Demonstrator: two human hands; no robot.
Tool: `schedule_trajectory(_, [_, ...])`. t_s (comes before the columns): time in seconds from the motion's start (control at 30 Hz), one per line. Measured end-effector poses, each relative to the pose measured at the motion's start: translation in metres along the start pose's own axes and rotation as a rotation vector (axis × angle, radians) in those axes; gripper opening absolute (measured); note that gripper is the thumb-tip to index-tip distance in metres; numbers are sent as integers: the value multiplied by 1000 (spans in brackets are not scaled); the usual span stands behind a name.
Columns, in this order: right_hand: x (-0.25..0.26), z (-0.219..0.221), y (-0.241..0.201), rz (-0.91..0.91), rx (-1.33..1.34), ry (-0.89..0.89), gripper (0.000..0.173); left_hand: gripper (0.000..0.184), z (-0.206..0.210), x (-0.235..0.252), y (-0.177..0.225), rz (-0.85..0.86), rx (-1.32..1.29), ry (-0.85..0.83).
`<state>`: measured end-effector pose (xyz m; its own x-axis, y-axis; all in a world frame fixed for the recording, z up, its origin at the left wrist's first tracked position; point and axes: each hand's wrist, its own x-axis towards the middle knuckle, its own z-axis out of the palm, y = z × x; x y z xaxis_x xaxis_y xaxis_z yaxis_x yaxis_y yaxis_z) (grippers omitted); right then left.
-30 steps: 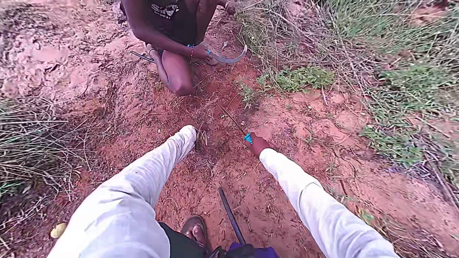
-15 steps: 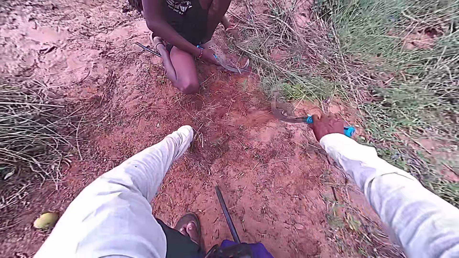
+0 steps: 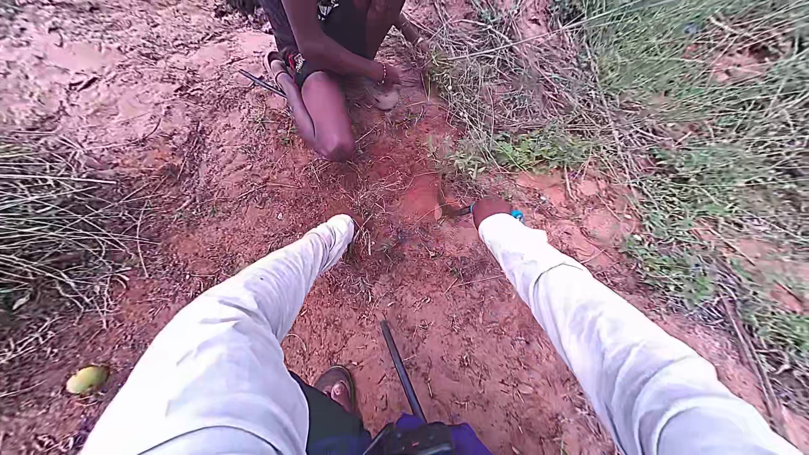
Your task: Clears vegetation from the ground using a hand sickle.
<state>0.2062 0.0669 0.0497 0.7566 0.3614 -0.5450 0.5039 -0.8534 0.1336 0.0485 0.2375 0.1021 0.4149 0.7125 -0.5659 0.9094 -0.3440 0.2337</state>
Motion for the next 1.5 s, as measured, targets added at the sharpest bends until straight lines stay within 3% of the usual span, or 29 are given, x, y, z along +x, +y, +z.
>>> schedule_trajectory(0.13, [-44,-19,43,45,-58,25,33,75,-4,3,-14,23,-13,-95])
schedule_trajectory(0.23, [-75,-3,22,-76,-83,-59,41,62,-5,5,-8,79,270,-261])
schedule_trajectory(0.4, [-69,22,-20,-148,-58,-193,44,57,-2,-1,12,76,230,-183])
schedule_trajectory(0.57, [-32,-8,45,34,-73,22,26,61,2,-9,20,45,317,-140])
schedule_trajectory(0.7, [-34,-34,104,52,-145,176,31,63,-5,-16,23,55,336,-137])
schedule_trajectory(0.83, [-59,15,118,2,-71,166,40,56,9,-4,22,55,308,-162])
schedule_trajectory(0.9, [-71,47,117,-85,-153,112,41,57,26,30,13,126,314,-228])
schedule_trajectory(1.0, [-103,79,126,-241,-236,101,45,64,61,82,-1,144,89,-146])
schedule_trajectory(1.1, [-153,88,154,-342,-264,142,47,78,73,66,8,92,-135,-87])
schedule_trajectory(1.17, [-181,92,182,-370,-245,265,47,89,85,57,15,88,-242,-27])
schedule_trajectory(1.3, [-179,90,218,-54,-115,166,47,90,100,43,34,99,-207,-97])
schedule_trajectory(1.4, [-120,100,225,179,16,169,42,83,117,41,54,123,-98,-66])
schedule_trajectory(1.5, [-80,118,210,231,44,164,30,69,131,35,74,141,90,-69])
